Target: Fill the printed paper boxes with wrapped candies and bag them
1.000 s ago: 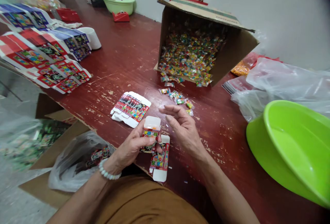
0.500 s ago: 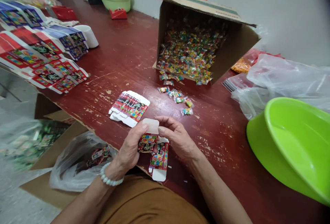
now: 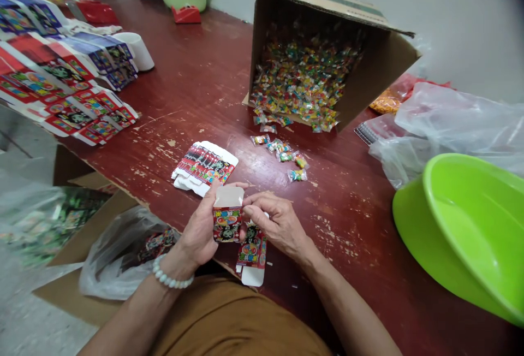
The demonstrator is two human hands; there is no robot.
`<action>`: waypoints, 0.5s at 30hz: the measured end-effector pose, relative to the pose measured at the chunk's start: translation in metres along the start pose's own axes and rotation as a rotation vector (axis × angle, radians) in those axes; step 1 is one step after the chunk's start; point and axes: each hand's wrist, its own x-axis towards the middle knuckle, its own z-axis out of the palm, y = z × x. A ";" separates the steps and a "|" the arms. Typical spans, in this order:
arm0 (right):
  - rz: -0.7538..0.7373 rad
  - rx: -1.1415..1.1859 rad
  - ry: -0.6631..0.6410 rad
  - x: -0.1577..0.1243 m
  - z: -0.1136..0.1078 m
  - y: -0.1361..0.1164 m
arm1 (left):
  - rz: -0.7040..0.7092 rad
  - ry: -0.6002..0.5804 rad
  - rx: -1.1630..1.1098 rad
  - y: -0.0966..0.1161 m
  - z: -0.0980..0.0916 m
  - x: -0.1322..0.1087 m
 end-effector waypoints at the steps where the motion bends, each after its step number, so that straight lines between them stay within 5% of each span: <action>1: 0.044 0.036 0.030 0.000 0.001 0.000 | 0.015 0.009 0.005 0.000 0.000 0.001; 7: 0.343 0.531 0.020 0.001 0.006 0.000 | -0.029 0.032 0.007 -0.006 0.002 0.006; 15: 0.384 0.529 -0.037 0.007 0.001 -0.002 | -0.033 -0.007 0.053 -0.018 0.000 0.001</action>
